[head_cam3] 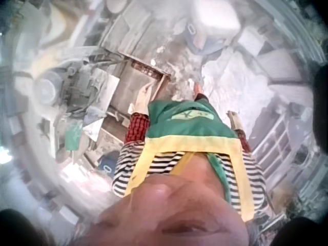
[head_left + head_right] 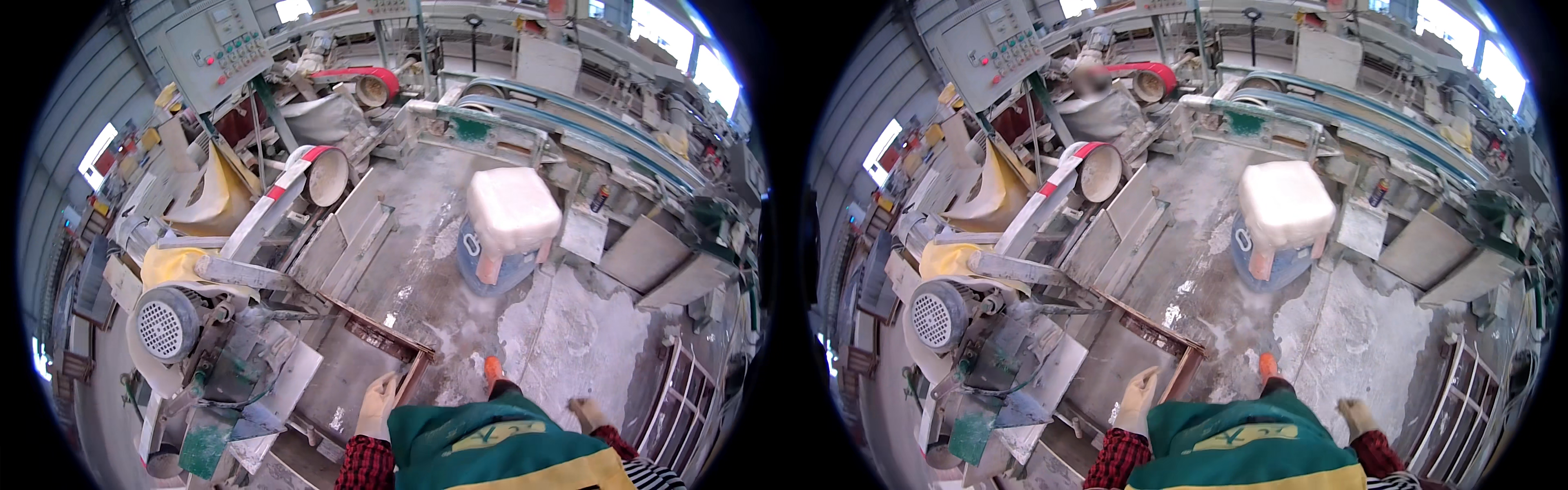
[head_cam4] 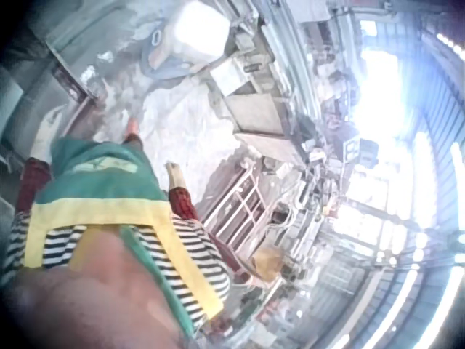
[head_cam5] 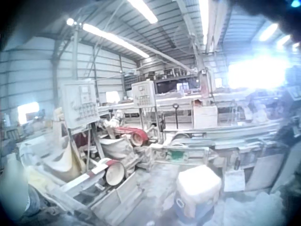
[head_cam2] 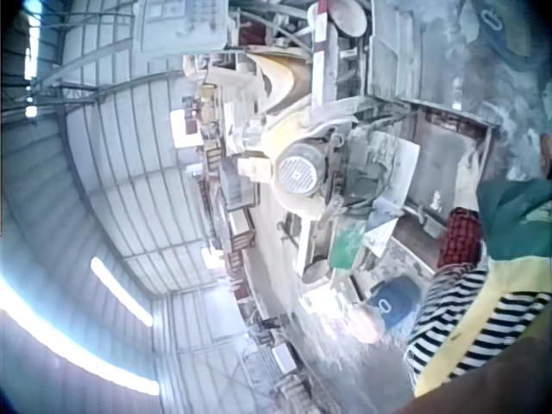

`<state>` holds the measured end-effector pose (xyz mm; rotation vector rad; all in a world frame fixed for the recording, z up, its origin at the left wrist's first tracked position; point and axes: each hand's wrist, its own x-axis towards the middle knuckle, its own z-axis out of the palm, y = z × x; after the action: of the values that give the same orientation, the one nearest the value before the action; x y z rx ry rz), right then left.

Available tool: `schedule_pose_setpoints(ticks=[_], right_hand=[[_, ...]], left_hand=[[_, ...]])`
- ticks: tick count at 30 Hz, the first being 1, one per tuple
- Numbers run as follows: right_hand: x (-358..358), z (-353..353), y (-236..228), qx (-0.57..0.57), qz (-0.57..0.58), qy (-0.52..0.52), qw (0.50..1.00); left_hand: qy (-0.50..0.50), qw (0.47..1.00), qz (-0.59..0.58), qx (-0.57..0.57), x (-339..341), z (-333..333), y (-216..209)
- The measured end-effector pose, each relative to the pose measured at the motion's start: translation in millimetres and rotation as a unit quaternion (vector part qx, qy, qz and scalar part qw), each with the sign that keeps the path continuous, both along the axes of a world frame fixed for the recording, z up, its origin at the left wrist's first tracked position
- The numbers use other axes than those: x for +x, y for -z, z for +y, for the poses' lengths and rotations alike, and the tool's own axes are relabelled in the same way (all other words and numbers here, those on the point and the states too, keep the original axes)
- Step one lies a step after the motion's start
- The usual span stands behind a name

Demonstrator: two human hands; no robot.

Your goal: The person uses a belt sander to smooth the edges of small white rectangular tiles. They pick up tiles from a pile on the floor, press them against the moving red sanding belt, and then place the processed tiles onto a nearby surface. The task is performed in a repetitive cycle of picking, sanding, and placing.

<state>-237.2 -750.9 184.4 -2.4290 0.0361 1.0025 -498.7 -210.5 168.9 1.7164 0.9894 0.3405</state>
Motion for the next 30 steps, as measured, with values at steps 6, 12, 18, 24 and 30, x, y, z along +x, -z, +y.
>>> schedule_pose_setpoints(ticks=[6,12,18,24,30], right_hand=[[251,139,-21,0.098,-0.176,-0.133,0.971],[352,359,-79,0.131,-0.165,-0.396,0.894],[317,561,-81,0.295,-0.152,-0.578,0.745],[349,732,-106,0.281,-0.172,-0.672,0.663],[362,902,-151,0.258,-0.222,-0.750,0.567]], left_hand=[[-0.328,0.926,0.004,-0.188,-21,-48,52],[-0.459,0.869,-0.016,-0.185,-11,-73,33],[-0.426,0.891,0.020,-0.153,42,5,55],[-0.397,0.906,-0.092,-0.116,182,203,24],[-0.404,0.875,-0.219,-0.153,270,362,-32]])
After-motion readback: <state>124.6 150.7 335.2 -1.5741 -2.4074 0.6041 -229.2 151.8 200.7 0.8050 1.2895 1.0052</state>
